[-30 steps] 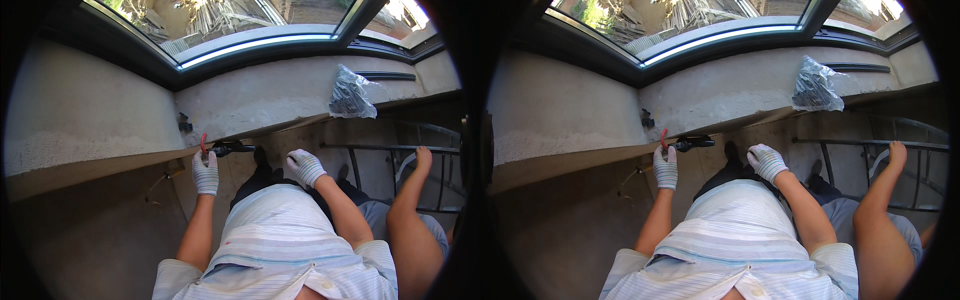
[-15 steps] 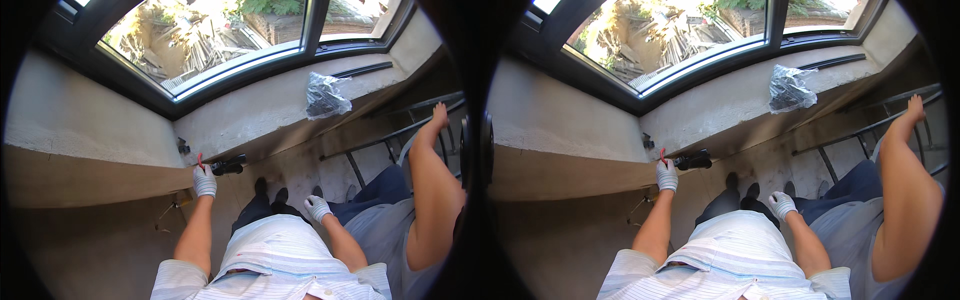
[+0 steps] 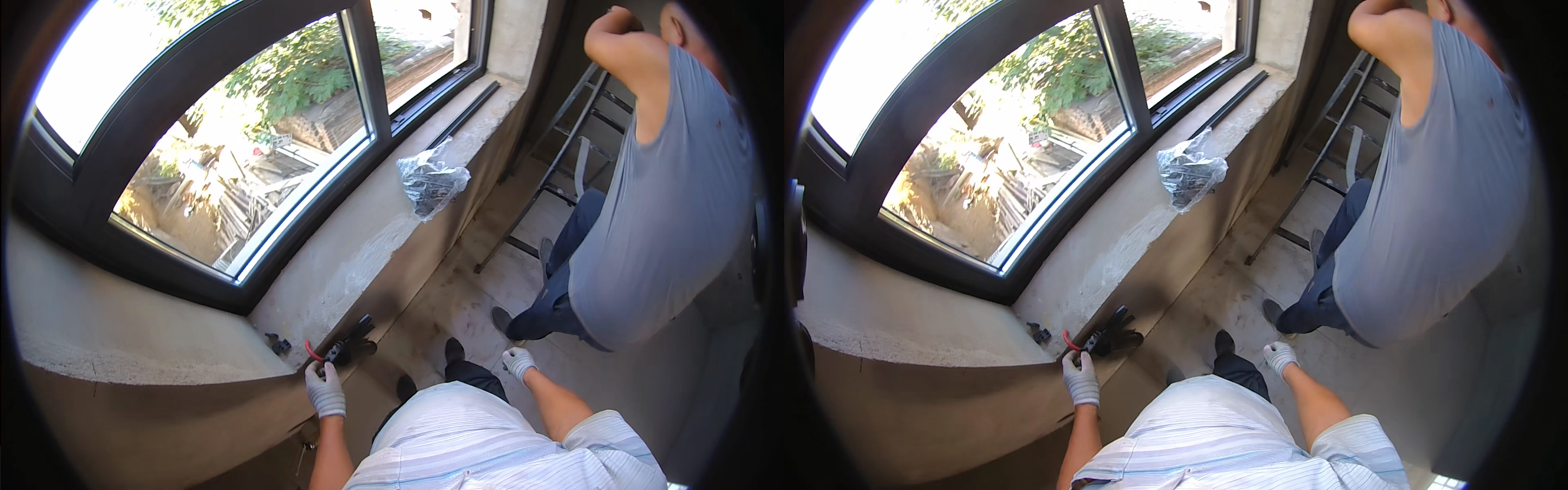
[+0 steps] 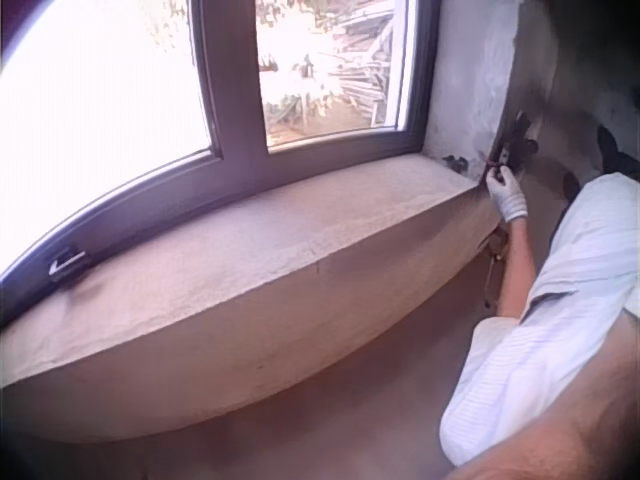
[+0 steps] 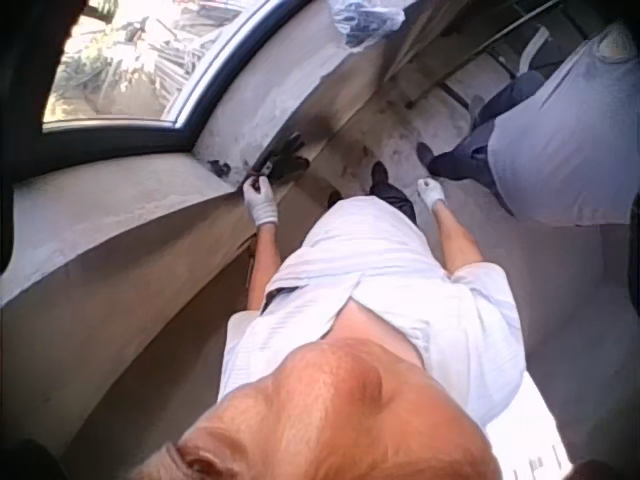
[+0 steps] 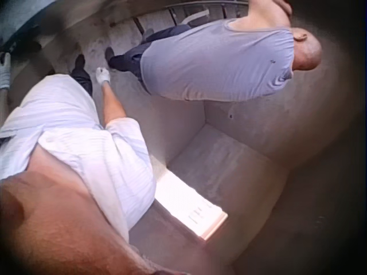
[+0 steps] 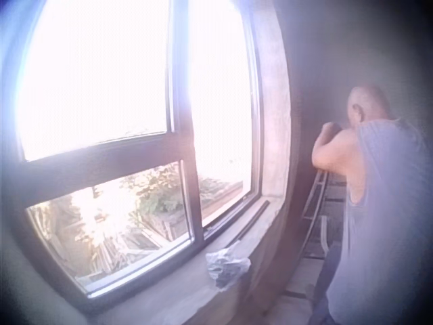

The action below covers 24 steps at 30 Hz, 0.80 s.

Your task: The person installs a black rubber seal into the window frame and then applies sealant along the perimeter using a caulking gun. The person works on the lower and side sections of the window frame while another person assists nearby.

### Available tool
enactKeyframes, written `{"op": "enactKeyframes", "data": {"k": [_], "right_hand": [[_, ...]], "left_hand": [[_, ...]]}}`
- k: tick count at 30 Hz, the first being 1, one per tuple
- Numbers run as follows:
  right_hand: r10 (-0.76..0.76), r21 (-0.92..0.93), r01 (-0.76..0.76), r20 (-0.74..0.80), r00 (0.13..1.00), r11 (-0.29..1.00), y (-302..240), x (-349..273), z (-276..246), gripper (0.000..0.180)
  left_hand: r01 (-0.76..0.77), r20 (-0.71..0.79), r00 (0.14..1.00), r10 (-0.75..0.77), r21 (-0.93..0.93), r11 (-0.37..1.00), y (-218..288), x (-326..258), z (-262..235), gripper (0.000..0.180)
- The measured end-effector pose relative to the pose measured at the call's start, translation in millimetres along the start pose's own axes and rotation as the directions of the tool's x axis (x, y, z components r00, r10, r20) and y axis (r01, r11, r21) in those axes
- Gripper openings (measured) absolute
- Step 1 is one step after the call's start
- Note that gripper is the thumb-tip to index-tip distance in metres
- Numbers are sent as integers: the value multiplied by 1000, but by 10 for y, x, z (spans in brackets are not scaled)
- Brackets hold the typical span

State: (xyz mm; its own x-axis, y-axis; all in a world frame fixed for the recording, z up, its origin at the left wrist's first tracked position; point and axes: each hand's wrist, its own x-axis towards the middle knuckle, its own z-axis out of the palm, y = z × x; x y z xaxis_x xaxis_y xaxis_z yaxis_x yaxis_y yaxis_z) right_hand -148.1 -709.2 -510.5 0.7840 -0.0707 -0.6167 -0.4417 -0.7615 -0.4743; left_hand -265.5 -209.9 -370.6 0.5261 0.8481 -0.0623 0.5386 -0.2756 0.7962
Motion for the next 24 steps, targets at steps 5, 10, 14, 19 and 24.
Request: {"op": "enactKeyframes", "data": {"k": [5, 10, 14, 19, 24], "right_hand": [[-49, 61, 49, -6, 999, 997, -57, -441, 511, 33], [-50, 19, 49, 2, 999, 999, -503, -865, 533, 33], [-21, 19, 21, 34, 999, 1000, -695, -978, 483, 35], [-109, -69, 110, 20, 994, 992, -274, -787, 514, 41], [-125, 11, 125, 14, 992, 992, -126, -762, 255, 41]], "left_hand": [[-64, 167, 983, 78, -89, 994, 106, -185, -452, 25], [-211, 256, 903, 345, -434, 876, 1103, -215, -870, 18], [-514, 73, 759, 647, -543, 664, 1954, -176, -1269, 17], [-868, -243, 380, 892, -428, 253, 3208, -401, -1890, 36], [-993, -410, 65, 910, -112, 20, 4012, -752, -2536, 82]]}}
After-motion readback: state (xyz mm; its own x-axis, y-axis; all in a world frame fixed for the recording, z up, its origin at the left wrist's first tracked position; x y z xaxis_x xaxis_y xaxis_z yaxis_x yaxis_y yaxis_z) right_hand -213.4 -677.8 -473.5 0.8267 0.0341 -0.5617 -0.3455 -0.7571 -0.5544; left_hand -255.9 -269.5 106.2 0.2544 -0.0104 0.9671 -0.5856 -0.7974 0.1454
